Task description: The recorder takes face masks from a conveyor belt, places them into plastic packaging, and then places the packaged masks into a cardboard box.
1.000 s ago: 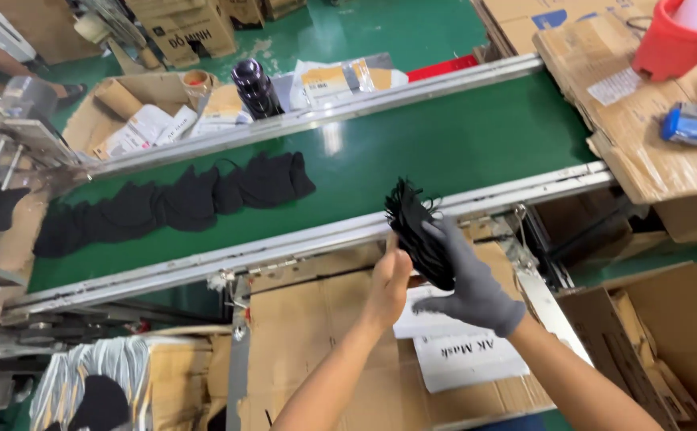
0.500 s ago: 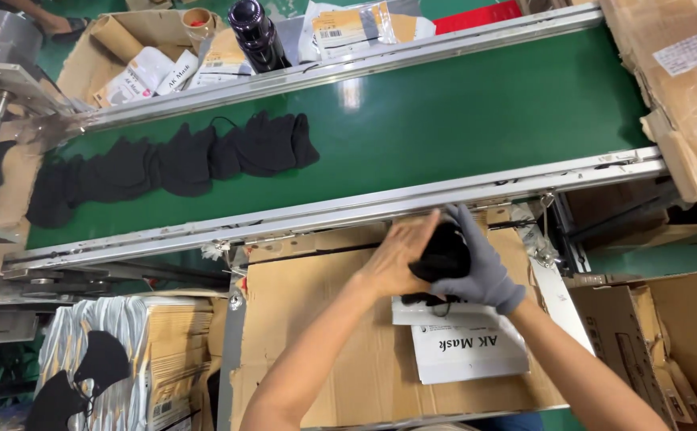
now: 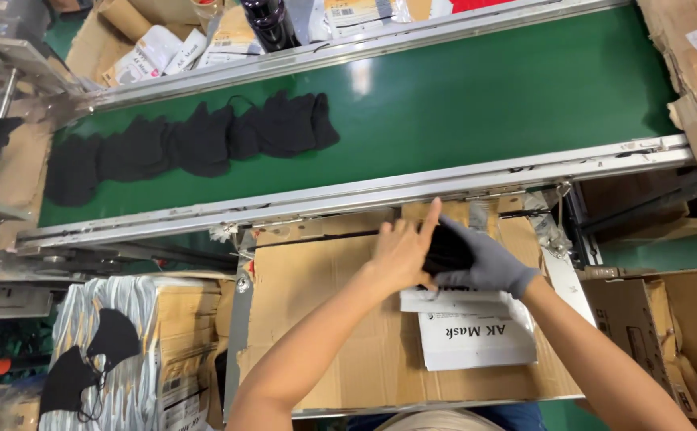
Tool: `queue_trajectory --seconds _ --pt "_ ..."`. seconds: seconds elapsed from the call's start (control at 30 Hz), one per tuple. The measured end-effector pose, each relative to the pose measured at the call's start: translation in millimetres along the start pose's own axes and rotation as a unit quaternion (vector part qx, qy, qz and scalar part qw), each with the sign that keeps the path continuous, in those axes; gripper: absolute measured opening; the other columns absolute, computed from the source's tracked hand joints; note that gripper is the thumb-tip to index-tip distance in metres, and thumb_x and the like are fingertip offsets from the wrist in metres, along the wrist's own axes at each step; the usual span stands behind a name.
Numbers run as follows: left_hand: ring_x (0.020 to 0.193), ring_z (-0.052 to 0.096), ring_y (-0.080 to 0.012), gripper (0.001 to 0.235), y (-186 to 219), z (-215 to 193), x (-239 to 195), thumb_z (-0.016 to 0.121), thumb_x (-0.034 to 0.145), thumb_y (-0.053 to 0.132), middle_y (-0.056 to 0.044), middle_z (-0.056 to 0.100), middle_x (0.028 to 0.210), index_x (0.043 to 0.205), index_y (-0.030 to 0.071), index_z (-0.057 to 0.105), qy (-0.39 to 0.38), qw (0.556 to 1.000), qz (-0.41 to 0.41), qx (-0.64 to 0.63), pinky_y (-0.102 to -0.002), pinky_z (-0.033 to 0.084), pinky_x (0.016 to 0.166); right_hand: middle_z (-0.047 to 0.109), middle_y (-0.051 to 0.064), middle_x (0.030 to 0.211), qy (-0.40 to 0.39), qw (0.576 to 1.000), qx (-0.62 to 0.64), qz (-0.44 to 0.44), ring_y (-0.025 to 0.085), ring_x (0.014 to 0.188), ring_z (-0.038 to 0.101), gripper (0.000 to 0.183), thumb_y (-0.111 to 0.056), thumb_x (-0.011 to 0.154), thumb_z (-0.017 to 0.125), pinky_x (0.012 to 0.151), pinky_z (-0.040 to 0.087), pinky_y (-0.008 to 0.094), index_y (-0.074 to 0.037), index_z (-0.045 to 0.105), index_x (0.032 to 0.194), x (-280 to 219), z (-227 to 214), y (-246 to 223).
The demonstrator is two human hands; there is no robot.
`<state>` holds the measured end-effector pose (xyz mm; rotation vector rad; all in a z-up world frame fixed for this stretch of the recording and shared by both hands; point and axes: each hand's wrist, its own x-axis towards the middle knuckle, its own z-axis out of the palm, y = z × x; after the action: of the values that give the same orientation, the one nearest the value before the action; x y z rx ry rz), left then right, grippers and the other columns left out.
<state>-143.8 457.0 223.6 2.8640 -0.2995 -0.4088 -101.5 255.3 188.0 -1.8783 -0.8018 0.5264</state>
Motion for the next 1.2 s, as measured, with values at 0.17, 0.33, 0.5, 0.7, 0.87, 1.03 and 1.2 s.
queue_trajectory --seconds 0.17,0.33,0.5,0.7,0.87,1.03,1.2 --pt "0.115 0.060 -0.0431 0.147 -14.3 -12.2 -1.0 0.096 0.058 0.048 -0.026 0.059 0.129 0.166 0.031 -0.001 -0.029 0.998 0.013 -0.053 -0.053 0.052 0.090 0.070 0.018 0.119 -0.043 0.971 -0.186 0.142 0.037 0.112 0.066 0.102 -0.034 0.070 0.095 0.099 0.052 0.041 -0.019 0.042 0.155 8.5 -1.2 2.5" --pt "0.117 0.059 -0.0538 0.120 -8.3 30.0 -2.6 0.081 0.061 0.006 -0.036 0.052 0.137 0.163 0.013 0.018 0.288 0.941 0.100 -0.145 -0.049 0.055 0.098 0.072 0.016 0.126 0.063 0.992 -0.101 -0.042 0.037 0.116 0.070 0.079 -0.022 0.074 0.083 0.100 0.055 0.044 -0.020 0.052 0.147 -6.7 2.5 41.0" --pt "0.111 0.064 -0.0507 0.064 19.4 113.9 -17.2 0.072 0.085 0.006 -0.037 0.060 0.120 0.140 -0.012 0.046 0.093 0.977 0.171 -0.090 -0.056 0.057 0.093 0.051 0.025 0.154 0.156 0.895 -0.417 0.017 0.045 0.125 0.059 0.092 -0.020 0.058 0.080 0.098 0.053 0.049 -0.023 0.050 0.145 -21.2 -7.0 -13.4" --pt "0.103 0.066 -0.0530 0.027 42.8 161.9 -3.2 0.069 0.083 0.011 -0.042 0.063 0.108 0.105 -0.005 0.068 0.055 0.979 0.111 0.159 -0.054 0.061 0.074 0.061 0.022 0.126 -0.124 0.839 -0.490 0.202 0.044 0.113 0.065 0.070 -0.040 0.086 0.074 0.093 0.055 0.053 -0.014 0.044 0.143 -12.9 10.5 21.6" --pt "0.100 0.071 -0.0394 0.025 38.8 132.8 -16.2 0.059 0.092 0.005 -0.026 0.070 0.107 0.114 -0.004 0.066 0.053 0.992 0.098 0.056 -0.046 0.061 0.076 0.061 0.020 0.130 -0.031 0.914 -0.368 0.169 0.044 0.105 0.069 0.068 -0.013 0.079 0.072 0.089 0.057 0.052 -0.022 0.047 0.142 -30.8 -22.6 19.6" --pt "0.103 0.064 -0.0374 0.020 47.2 140.1 -33.6 0.064 0.090 0.014 -0.019 0.067 0.111 0.104 0.000 0.066 0.156 0.964 0.209 -0.041 -0.044 0.059 0.065 0.064 0.019 0.131 0.118 0.914 0.370 0.116 0.027 0.115 0.067 0.062 0.001 0.082 0.074 0.096 0.055 0.041 0.002 0.056 0.141 -95.8 -33.4 -31.5" --pt "0.093 0.066 -0.0379 0.022 24.0 162.6 -5.5 0.063 0.088 0.016 -0.018 0.065 0.100 0.105 0.002 0.068 0.285 0.912 0.117 -0.272 -0.048 0.057 0.077 0.071 0.013 0.120 0.105 0.813 0.479 0.315 0.024 0.101 0.071 0.052 -0.006 0.084 0.069 0.088 0.058 0.041 0.003 0.059 0.134 -123.9 11.6 35.3"
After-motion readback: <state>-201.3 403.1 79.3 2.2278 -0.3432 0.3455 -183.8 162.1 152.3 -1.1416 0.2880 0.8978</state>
